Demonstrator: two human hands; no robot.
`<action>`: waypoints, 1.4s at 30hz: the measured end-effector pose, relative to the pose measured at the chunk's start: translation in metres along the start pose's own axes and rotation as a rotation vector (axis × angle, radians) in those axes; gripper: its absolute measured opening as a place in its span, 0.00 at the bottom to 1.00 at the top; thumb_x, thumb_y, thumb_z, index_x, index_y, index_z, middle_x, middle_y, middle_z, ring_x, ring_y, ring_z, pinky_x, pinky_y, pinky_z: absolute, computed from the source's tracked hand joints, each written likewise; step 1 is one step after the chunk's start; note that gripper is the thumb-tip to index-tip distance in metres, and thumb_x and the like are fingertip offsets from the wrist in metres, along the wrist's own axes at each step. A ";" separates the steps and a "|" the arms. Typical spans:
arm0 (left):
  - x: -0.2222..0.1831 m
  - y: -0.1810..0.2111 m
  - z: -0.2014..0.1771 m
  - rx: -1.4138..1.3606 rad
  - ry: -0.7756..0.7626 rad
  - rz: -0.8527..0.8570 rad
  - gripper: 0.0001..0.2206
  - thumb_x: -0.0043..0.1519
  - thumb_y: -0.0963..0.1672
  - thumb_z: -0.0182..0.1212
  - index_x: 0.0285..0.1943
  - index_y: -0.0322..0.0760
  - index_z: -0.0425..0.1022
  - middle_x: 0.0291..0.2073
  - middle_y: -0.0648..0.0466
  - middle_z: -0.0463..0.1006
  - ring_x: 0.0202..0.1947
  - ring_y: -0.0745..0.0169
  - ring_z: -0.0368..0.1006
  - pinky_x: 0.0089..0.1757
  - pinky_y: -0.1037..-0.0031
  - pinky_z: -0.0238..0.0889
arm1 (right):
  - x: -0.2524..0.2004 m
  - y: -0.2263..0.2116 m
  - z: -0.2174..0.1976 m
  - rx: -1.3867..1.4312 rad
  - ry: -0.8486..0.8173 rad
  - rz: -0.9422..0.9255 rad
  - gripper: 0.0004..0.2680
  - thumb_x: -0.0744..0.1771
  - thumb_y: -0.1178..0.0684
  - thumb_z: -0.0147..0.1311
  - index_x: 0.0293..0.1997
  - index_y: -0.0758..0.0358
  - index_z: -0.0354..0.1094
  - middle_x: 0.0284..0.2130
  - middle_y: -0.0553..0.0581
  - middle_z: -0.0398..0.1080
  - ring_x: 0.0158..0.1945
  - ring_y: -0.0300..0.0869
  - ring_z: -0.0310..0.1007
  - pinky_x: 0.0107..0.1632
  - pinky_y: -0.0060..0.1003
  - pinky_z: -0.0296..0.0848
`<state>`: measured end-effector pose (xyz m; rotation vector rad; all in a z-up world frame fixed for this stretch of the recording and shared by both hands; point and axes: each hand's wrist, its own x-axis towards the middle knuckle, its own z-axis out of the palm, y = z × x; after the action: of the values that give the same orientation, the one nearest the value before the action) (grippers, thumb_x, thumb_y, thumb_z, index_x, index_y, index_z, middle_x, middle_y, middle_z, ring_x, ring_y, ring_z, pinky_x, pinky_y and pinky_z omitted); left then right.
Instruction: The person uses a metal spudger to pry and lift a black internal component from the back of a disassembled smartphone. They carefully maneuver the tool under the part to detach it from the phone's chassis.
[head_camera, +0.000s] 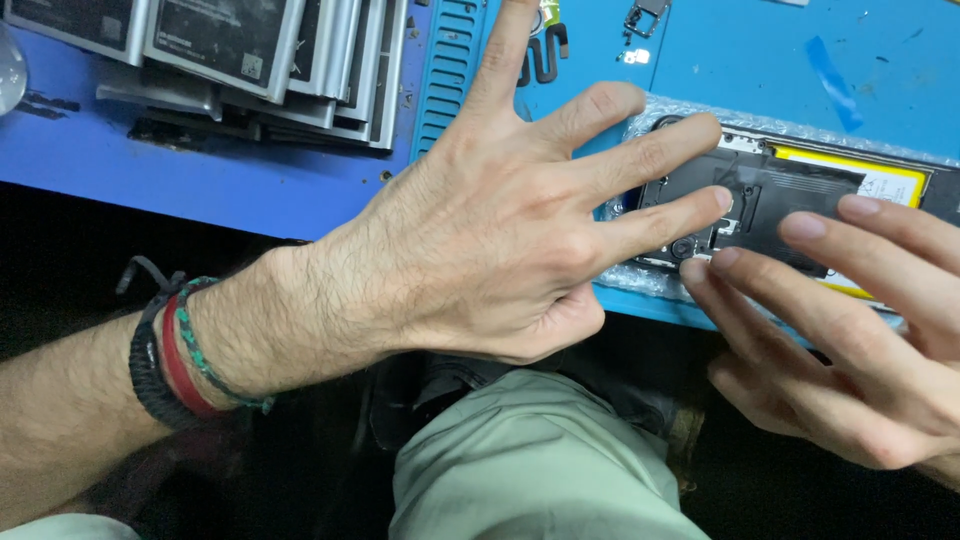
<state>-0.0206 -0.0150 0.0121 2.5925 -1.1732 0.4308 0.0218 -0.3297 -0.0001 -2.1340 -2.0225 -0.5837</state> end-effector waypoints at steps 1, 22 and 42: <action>0.000 0.000 0.000 0.002 0.001 0.000 0.27 0.65 0.49 0.71 0.75 0.42 0.77 0.69 0.44 0.73 0.62 0.38 0.68 0.63 0.21 0.46 | -0.002 0.001 -0.003 -0.002 0.001 -0.002 0.19 0.70 0.42 0.52 0.55 0.65 0.87 0.51 0.64 0.81 0.50 0.67 0.78 0.53 0.69 0.81; 0.003 -0.007 0.003 0.054 0.029 -0.004 0.28 0.61 0.53 0.73 0.71 0.43 0.78 0.68 0.51 0.71 0.58 0.44 0.70 0.62 0.29 0.53 | 0.017 -0.020 -0.008 0.127 -0.176 0.379 0.20 0.66 0.55 0.50 0.67 0.51 0.77 0.70 0.74 0.67 0.78 0.81 0.54 0.78 0.76 0.66; 0.003 -0.011 0.002 0.027 0.038 0.046 0.23 0.64 0.47 0.63 0.71 0.45 0.74 0.68 0.51 0.70 0.56 0.43 0.70 0.59 0.29 0.53 | 0.022 -0.015 -0.016 -0.021 -0.152 0.232 0.18 0.71 0.48 0.54 0.71 0.53 0.78 0.71 0.77 0.65 0.74 0.88 0.54 0.76 0.73 0.66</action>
<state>-0.0104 -0.0106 0.0104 2.5726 -1.2249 0.5061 0.0049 -0.3138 0.0199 -2.4479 -1.8061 -0.4211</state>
